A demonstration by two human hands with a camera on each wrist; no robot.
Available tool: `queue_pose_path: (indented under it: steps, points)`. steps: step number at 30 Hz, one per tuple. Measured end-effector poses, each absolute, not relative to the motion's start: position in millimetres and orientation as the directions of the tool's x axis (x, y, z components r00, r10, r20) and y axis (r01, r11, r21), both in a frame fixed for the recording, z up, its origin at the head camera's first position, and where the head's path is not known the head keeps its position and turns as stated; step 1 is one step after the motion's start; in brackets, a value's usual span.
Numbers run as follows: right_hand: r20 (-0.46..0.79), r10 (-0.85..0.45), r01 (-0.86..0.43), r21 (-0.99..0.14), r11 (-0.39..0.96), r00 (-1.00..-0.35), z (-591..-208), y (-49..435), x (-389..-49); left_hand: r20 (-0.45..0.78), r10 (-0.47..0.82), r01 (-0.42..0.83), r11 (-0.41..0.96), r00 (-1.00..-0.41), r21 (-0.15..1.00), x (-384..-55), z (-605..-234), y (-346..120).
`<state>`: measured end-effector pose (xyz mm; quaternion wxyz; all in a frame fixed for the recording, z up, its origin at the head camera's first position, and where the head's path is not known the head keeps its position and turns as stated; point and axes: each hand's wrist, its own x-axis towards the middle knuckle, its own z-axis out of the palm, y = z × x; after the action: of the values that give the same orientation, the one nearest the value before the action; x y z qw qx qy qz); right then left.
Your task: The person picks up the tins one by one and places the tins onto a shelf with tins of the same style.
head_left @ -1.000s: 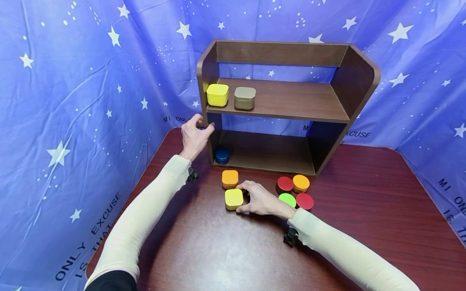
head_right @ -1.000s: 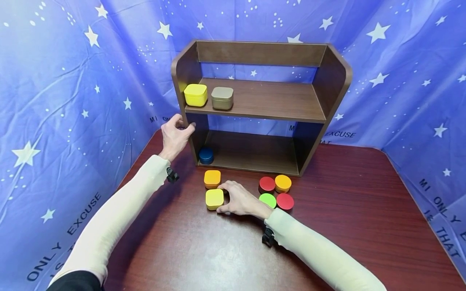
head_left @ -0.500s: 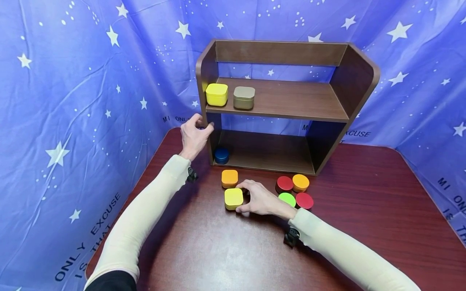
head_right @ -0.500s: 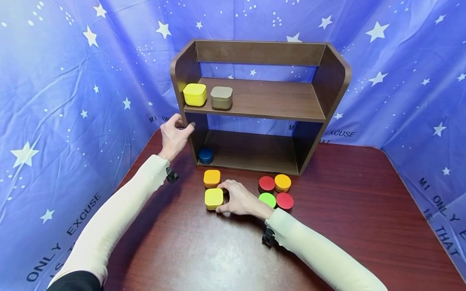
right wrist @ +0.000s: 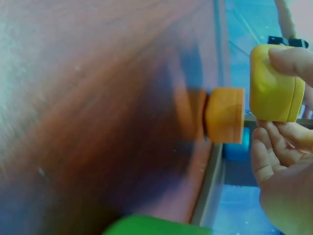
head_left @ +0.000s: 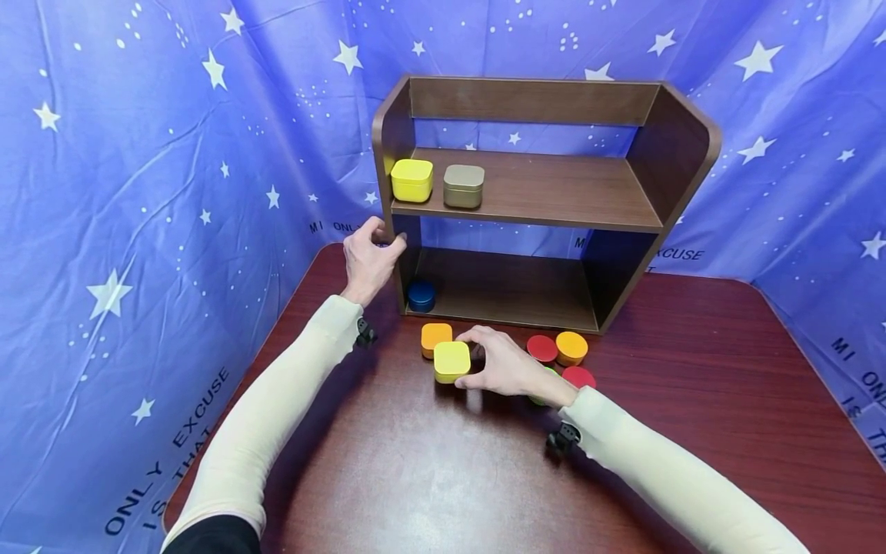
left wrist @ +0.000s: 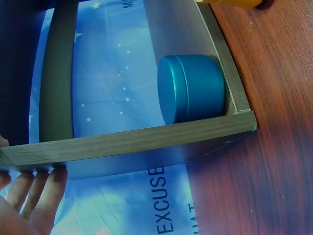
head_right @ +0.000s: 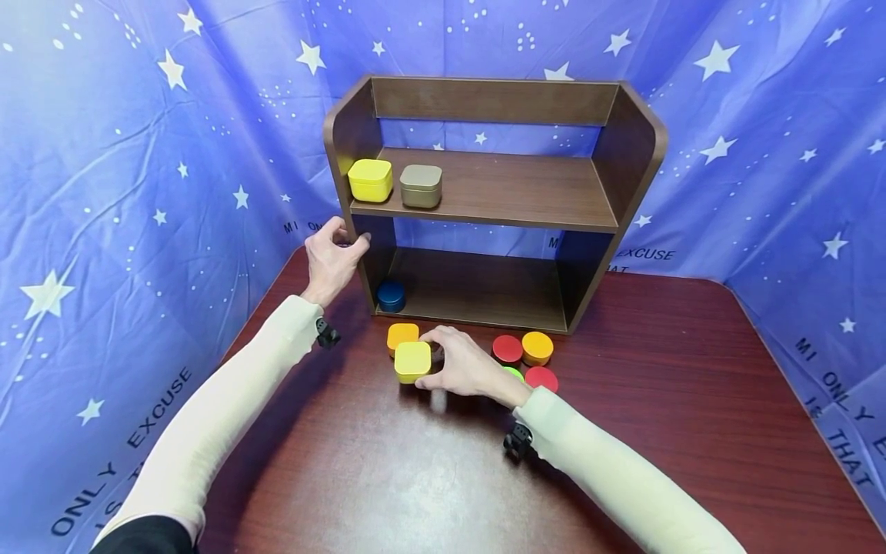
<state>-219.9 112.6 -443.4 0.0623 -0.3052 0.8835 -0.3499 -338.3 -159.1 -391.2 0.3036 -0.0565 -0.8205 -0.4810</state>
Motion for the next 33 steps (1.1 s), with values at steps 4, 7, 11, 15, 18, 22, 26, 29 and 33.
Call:
queue_pose_path:
  steps: [4,7,11,15,18,22,26,29,33]
  points:
    - [0.12,-0.567,-0.502,-0.636,0.586,-0.815,-430,118,-223,0.556,-0.198,0.389,0.529,-0.807,0.754,-339,-391,-159]
    - [0.157,-0.561,-0.526,-0.61,0.592,-0.813,-417,123,-229,0.56,-0.197,0.394,0.53,-0.804,0.751,-339,-391,-159]
    - [0.216,-0.547,-0.552,-0.598,0.58,-0.809,-396,132,-238,0.568,-0.2,0.395,0.536,-0.799,0.746,-337,-390,-158]
    - [0.269,-0.536,-0.578,-0.584,0.57,-0.8,-377,139,-246,0.57,-0.201,0.395,0.542,-0.797,0.742,-337,-390,-158]
    - [0.289,-0.528,-0.587,-0.57,0.575,-0.799,-362,145,-251,0.574,-0.201,0.398,0.542,-0.794,0.74,-338,-390,-158]
    - [0.279,-0.503,-0.564,-0.56,0.607,-0.818,-342,152,-255,0.579,-0.204,0.401,0.543,-0.789,0.738,-339,-390,-159]
    - [0.265,-0.476,-0.537,-0.55,0.64,-0.839,-323,156,-260,0.583,-0.209,0.398,0.55,-0.785,0.734,-341,-391,-158]
    - [0.266,-0.461,-0.527,-0.536,0.659,-0.847,-307,158,-262,0.581,-0.208,0.394,0.555,-0.787,0.732,-341,-392,-158]
    - [0.294,-0.451,-0.537,-0.515,0.668,-0.843,-287,162,-264,0.583,-0.204,0.396,0.557,-0.787,0.73,-340,-391,-159]
